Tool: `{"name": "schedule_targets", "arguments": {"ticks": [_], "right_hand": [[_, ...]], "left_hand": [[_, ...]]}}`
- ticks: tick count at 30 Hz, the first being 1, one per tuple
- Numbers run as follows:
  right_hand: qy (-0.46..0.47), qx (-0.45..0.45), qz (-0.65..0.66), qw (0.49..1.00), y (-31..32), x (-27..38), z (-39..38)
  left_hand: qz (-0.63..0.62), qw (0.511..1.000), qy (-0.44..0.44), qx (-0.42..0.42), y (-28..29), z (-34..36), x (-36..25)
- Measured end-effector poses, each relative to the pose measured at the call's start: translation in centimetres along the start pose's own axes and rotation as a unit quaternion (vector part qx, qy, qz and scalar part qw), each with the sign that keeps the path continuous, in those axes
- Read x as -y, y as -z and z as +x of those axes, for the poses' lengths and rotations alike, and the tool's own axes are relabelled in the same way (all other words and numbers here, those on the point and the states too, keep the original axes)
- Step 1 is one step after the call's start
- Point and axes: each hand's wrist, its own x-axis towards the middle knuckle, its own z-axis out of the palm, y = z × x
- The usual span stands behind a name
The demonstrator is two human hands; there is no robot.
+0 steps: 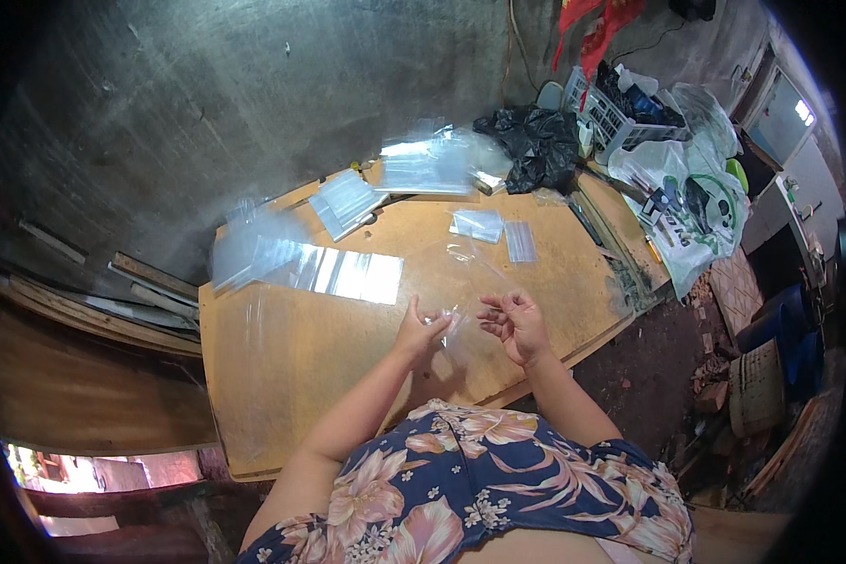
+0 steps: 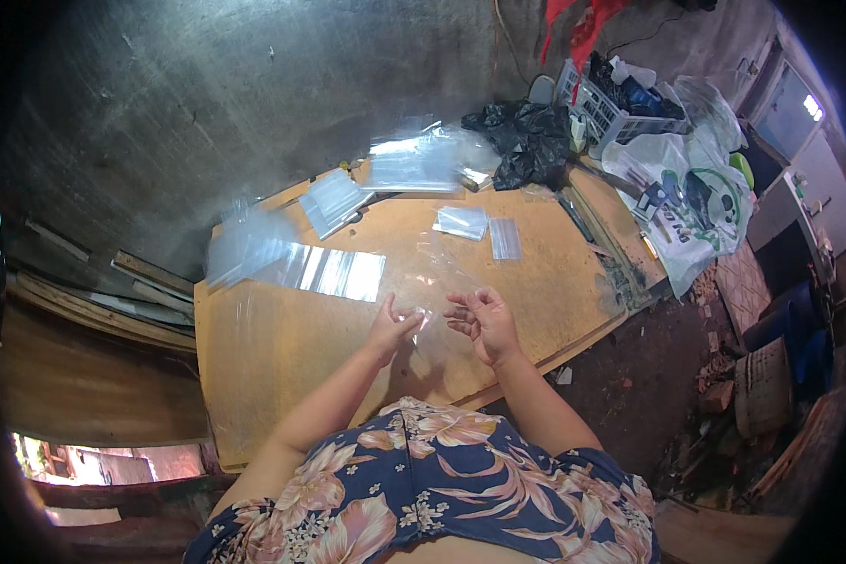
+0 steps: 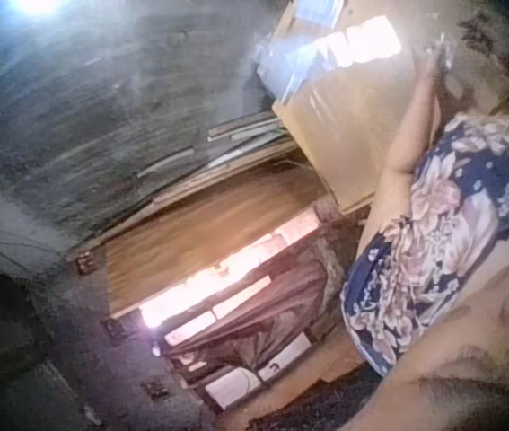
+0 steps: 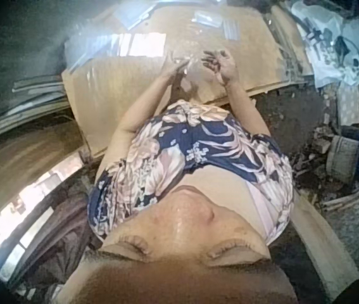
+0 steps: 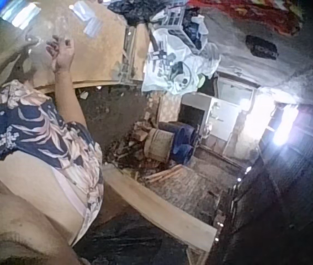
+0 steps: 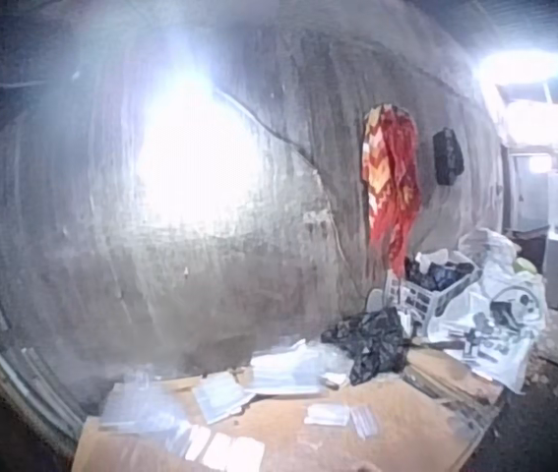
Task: The person repeatedly picks up small clear plastic bags from a wooden table, separates them one by one, and places them into a growing stack. The person handles the bags by hand without using tools.
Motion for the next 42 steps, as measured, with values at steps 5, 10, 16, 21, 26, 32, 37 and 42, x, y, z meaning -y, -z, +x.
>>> {"name": "schedule_targets", "arguments": {"ticks": [5,10,16,21,26,32,37,42], "right_hand": [[0.033,-0.023,0.036,0.999,0.8,0.9,-0.6],[0.061,-0.161,-0.082,0.982,2.9,-0.3,-0.5],[0.007,-0.261,-0.028,0.965,4.2,-3.7,-0.3],[0.062,-0.287,-0.065,0.954,3.9,-3.0,0.0],[0.072,-0.332,0.004,0.941,1.8,-3.5,0.3],[0.064,-0.333,-0.054,0.939,5.2,-3.8,1.0],[-0.061,-0.305,-0.206,0.928,7.6,-6.0,-0.3],[-0.150,-0.282,-0.243,0.916,7.5,-7.1,-1.8]], "left_hand": [[0.060,0.997,0.031,0.026,0.6,-0.7,1.1],[0.214,0.959,-0.149,-0.108,2.5,-0.5,-1.2],[0.207,0.978,-0.002,-0.024,4.1,-0.1,-5.6],[0.199,0.980,0.014,0.003,3.1,-1.1,-5.7],[0.080,0.997,-0.008,-0.012,0.3,-2.7,-0.9],[0.019,0.992,0.103,-0.076,3.4,-2.5,2.9],[0.532,0.839,-0.110,-0.024,8.6,0.0,-1.3],[0.588,0.806,-0.045,0.053,12.6,0.6,-3.9]]}}
